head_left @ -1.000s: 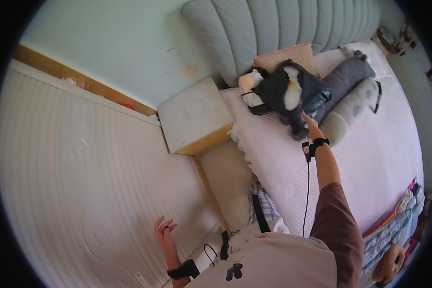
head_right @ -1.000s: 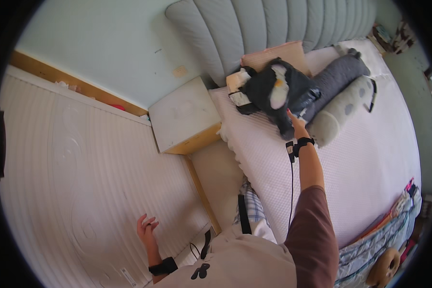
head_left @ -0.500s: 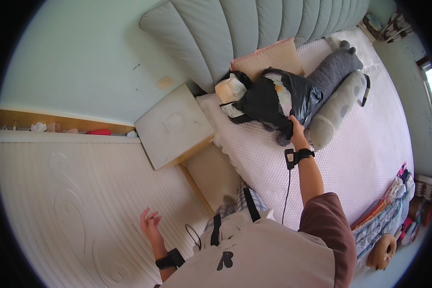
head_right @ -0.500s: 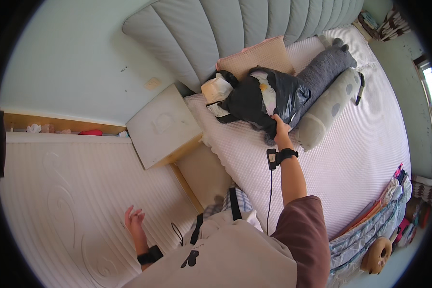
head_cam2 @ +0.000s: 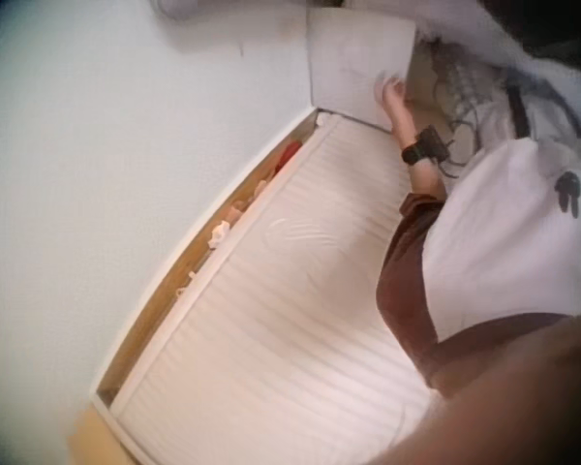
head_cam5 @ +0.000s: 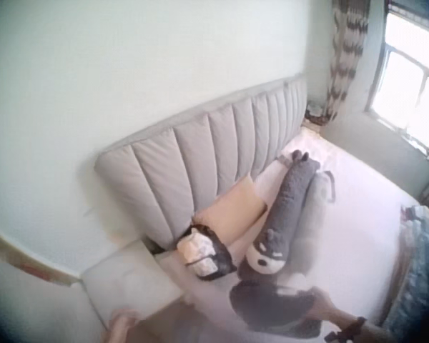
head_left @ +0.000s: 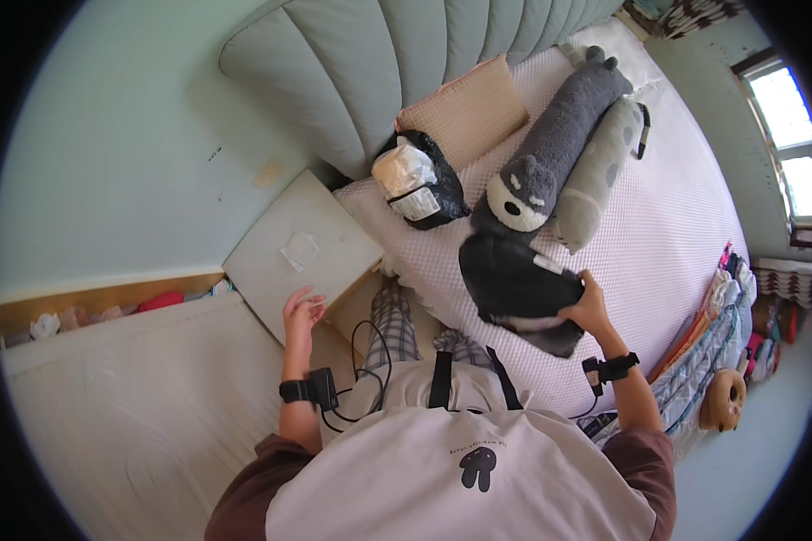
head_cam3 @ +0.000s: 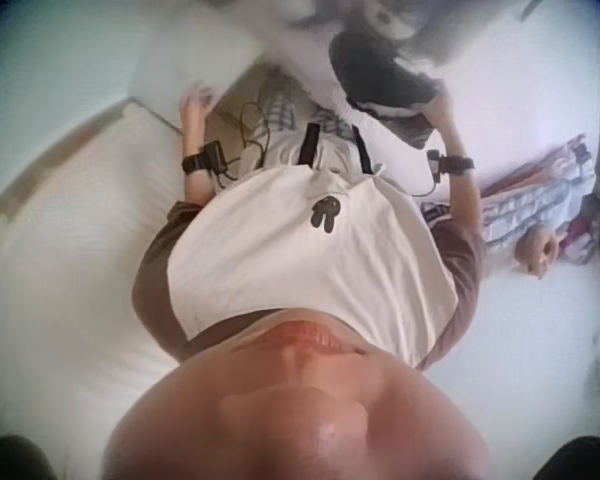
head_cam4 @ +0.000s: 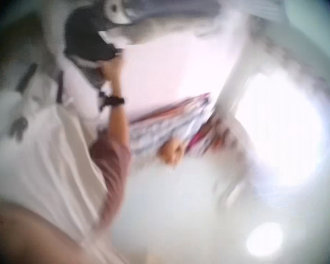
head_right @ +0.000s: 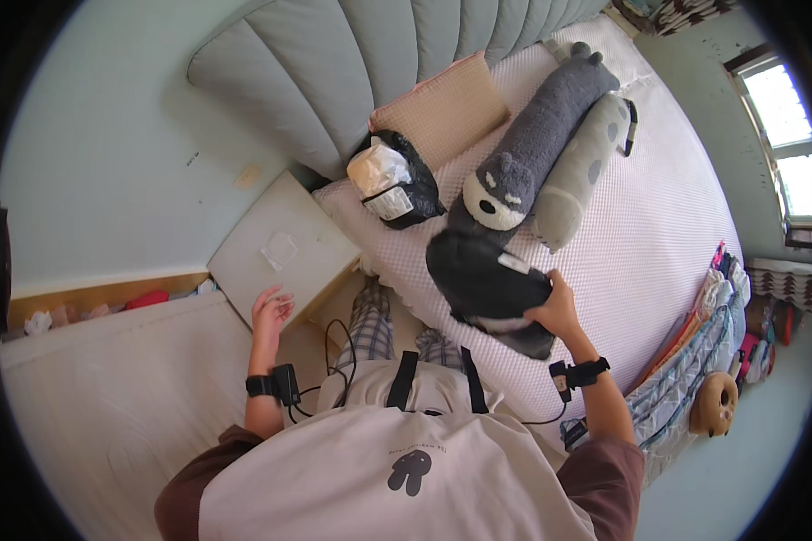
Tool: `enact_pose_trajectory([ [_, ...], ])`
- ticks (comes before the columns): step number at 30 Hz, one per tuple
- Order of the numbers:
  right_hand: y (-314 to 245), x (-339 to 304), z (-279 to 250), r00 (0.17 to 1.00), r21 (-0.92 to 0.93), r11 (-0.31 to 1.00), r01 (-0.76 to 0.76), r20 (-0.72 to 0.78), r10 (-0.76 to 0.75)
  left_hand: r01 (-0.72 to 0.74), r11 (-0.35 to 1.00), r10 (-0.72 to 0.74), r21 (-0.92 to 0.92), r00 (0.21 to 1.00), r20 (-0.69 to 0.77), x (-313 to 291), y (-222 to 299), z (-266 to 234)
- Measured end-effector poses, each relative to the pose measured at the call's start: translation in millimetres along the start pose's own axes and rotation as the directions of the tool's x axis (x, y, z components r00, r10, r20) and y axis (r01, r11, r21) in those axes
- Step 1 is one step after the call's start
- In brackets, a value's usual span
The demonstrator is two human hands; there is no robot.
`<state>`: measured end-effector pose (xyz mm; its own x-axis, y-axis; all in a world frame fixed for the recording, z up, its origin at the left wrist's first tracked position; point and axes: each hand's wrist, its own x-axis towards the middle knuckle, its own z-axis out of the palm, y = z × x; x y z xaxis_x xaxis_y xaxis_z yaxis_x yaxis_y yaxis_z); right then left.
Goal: The person organizes folded clothes on a bed and unpacks disposable undergarments from plastic packaging.
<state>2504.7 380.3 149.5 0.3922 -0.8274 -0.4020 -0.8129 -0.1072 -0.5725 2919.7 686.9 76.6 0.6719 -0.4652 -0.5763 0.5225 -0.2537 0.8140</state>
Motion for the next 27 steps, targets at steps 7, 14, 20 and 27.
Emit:
enact_pose_trajectory([
  [7, 116, -29, -20, 0.894, -0.427, 0.874, -0.233, -0.448, 0.019, -0.06, 0.94, -0.038, 0.335, 0.96, 0.278, 106, 7, 24],
  [14, 79, -176, -107, 0.634, -0.407, 0.72, -0.563, -0.771, 0.06, -0.154, 0.9, -0.074, 0.408, 0.868, 0.491, 157, 7, 66],
  [20, -17, -430, -137, 0.53, -0.484, 0.323, -0.813, -0.845, 0.068, -0.253, 0.784, -0.163, 0.567, 0.798, 0.581, 166, 15, 108],
  [27, -27, -621, 17, -0.405, 0.336, -0.269, -0.903, -0.875, 0.266, -0.425, 0.759, -0.123, 0.493, 0.65, 0.75, 150, 8, 152],
])
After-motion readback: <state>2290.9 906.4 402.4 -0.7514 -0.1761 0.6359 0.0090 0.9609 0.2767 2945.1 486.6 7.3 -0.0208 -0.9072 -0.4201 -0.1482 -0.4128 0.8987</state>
